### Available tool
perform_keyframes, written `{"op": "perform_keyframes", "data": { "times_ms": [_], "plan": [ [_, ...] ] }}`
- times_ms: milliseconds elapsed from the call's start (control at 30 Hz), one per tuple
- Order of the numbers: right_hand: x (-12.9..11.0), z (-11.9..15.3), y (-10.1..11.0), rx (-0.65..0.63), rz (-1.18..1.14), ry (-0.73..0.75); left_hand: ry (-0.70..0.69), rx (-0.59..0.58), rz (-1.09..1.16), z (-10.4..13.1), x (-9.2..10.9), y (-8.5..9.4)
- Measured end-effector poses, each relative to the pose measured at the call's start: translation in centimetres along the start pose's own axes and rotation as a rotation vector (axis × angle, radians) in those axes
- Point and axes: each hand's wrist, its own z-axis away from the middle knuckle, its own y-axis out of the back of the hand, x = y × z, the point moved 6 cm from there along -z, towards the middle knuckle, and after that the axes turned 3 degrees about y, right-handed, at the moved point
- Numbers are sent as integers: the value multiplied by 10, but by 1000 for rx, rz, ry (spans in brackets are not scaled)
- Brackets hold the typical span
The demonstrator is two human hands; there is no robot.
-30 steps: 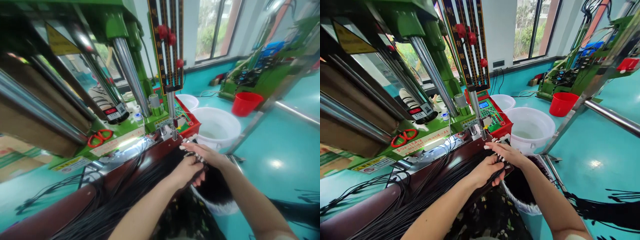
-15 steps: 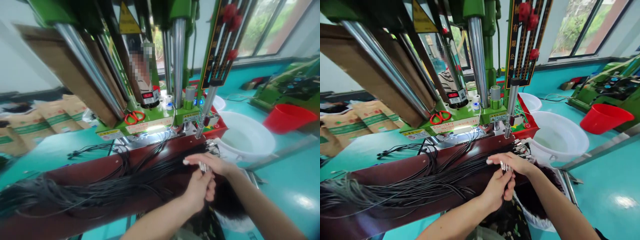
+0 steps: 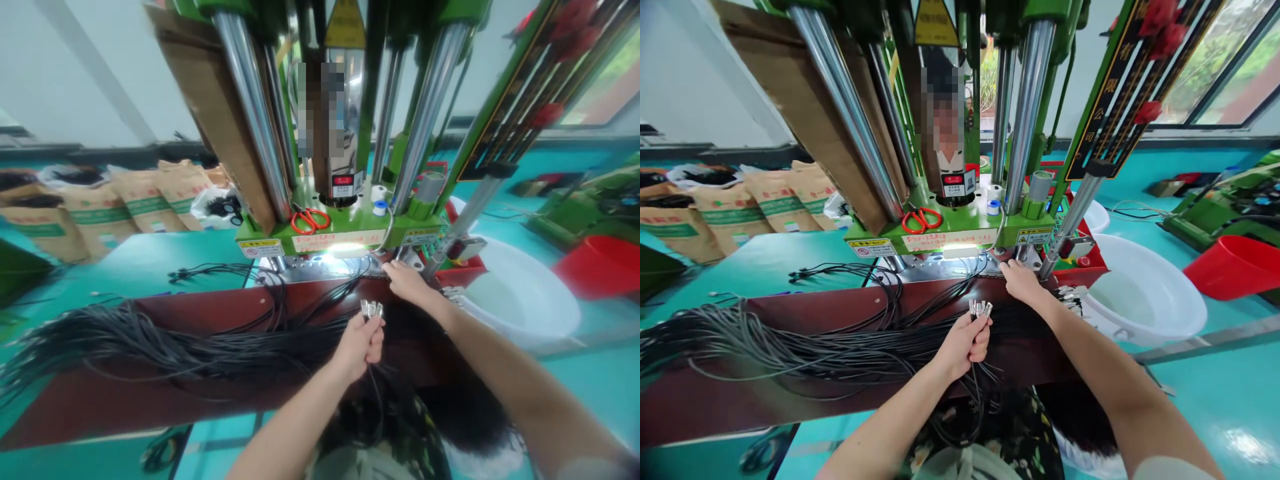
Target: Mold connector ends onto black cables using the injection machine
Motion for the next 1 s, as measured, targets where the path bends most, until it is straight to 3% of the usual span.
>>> {"op": "perform_keyframes", "data": {
  "times_ms": [167, 300, 400, 467, 533, 600, 733, 1000],
  "plan": [
    [-10, 20, 9, -176, -43, -26, 1, 4, 23, 1, 0, 0],
    [-13, 57, 26, -244, -143, -99, -10, -19, 30, 1, 0, -6],
    [-7, 99, 20, -278, -481, -297, 14, -46, -4, -1, -2, -15],
    [-7, 126, 8, -211, -864, -429, 52, -48, -59, -4, -7, -21],
    [-9, 146, -2, -35, -1178, -494, 90, -45, -123, -7, -13, -27],
    [-10, 158, -10, 167, -1343, -547, 126, -47, -175, -11, -20, -32],
    [-11, 163, -15, 422, -1413, -572, 167, -47, -245, -15, -30, -40],
    [-10, 163, -17, 512, -1377, -528, 120, -46, -285, -16, -31, -44]
  ]
}}
